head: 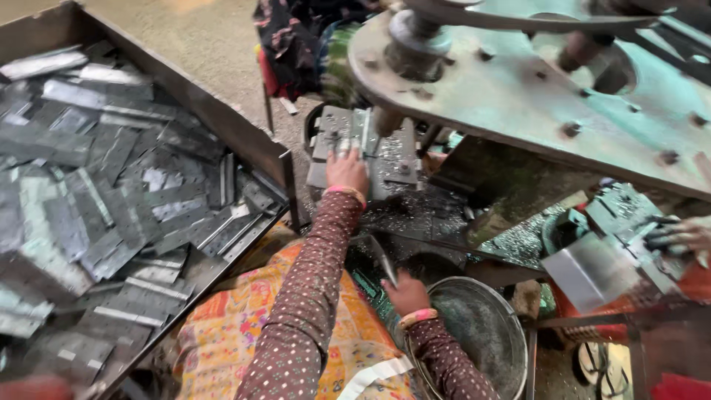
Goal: The person operates a manual press machine to process metal hinges. They pick up a hinge from a bin, place it into the machine's die, and pull a lever to activate the press. The processed hinge is then removed and placed into a pile.
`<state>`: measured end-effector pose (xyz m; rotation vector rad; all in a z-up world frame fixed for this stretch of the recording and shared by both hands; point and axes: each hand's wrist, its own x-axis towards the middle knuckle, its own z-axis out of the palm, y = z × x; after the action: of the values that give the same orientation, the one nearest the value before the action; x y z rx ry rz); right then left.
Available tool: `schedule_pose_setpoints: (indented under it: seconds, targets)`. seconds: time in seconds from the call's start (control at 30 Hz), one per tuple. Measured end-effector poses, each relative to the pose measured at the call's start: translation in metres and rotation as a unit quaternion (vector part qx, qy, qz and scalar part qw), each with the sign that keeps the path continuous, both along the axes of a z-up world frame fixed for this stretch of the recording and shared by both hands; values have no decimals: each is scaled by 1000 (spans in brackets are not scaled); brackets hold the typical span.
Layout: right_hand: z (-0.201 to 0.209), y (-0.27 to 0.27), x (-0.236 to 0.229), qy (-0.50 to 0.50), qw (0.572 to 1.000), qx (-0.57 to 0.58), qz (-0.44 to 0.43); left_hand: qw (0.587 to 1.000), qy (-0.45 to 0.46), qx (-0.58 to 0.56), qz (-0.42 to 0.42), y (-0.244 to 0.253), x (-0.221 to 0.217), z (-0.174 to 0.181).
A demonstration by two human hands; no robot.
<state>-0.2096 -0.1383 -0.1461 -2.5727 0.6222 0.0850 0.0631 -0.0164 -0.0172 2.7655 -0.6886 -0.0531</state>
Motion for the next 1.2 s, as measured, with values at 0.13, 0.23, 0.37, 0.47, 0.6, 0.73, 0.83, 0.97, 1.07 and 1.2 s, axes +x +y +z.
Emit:
schedule_pose_setpoints:
  seconds: [0.13, 0.23, 0.37, 0.47, 0.6, 0.73, 0.83, 0.97, 1.07, 1.2]
  targets:
    - [-30, -15, 0, -42, 996, -68, 39, 997, -66, 17, -31, 3, -16, 5]
    - [-12, -22, 8, 47, 998, -32, 32, 984, -144, -86, -54, 45, -37, -4]
    - [41, -29, 27, 59, 994, -71, 61, 929, -240, -260, 107, 135, -60, -43]
    - [61, -26, 36, 101, 989, -92, 61, 918, -216, -178, 280, 228, -61, -84]
    - [67, -24, 37, 105, 986, -111, 70, 841, 12, -197, 504, 280, -62, -118]
    - [70, -22, 36, 102, 989, -94, 60, 766, 64, -266, 581, 285, -40, -147]
    - [71, -20, 35, 99, 989, -95, 56, 669, -57, -381, 636, 293, -19, -165]
    - [71, -19, 32, 93, 990, -89, 56, 659, 18, -482, 577, 324, -22, -162]
    - [67, -20, 35, 86, 991, -85, 56, 672, -106, -531, 505, 345, -36, -139]
    - [58, -22, 38, 85, 991, -93, 54, 648, -142, -654, 364, 332, -54, -86]
